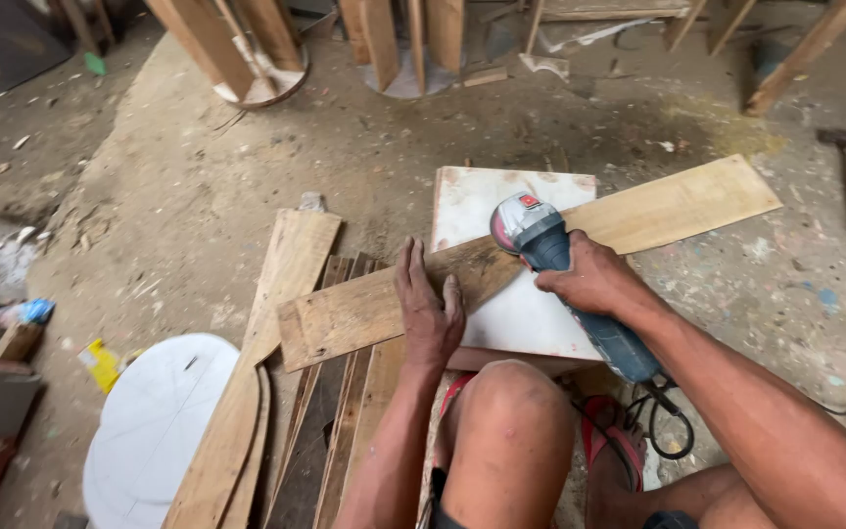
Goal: Sand and shape the edges of a curved wooden plank using an angle grinder
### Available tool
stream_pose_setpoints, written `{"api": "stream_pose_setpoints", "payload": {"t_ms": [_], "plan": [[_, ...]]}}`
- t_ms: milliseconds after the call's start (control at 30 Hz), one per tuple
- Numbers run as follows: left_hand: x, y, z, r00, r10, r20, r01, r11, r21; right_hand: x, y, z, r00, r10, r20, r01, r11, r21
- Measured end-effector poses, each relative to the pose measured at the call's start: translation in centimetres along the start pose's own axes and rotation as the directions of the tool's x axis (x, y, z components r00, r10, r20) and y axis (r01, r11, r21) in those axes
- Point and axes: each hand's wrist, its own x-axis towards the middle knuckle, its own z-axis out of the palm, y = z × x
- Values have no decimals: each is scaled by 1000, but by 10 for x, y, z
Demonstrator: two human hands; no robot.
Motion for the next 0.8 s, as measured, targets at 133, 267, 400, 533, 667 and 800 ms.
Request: {"api": "stream_pose_setpoints", "payload": {"t_ms": [133, 267, 400, 533, 667, 800], "plan": [[-13, -65, -51, 996, -37, -87, 68, 916, 395, -13, -4, -2, 1000, 27, -6, -27, 1000, 1], [-28, -115, -96, 898, -193, -395, 424, 618, 662, -7, 8, -8, 996, 45, -82, -41, 998, 43], [-4, -124, -117, 706, -691, -154, 696, 638, 328, -9, 7, -14, 993, 43, -106, -38, 998, 50], [14, -78, -119, 715, -700, -4, 656, 668, 352, -6, 18, -16, 988, 82, -132, -72, 994, 76], [11, -89, -82, 802, -595, 55, 563, 783, 264, -3, 21, -21, 980, 90, -177, -69, 991, 118], [24, -77, -44, 806, -581, 111, 522, 787, 328, 10, 35, -30, 969, 101, -224, -80, 991, 103]]}}
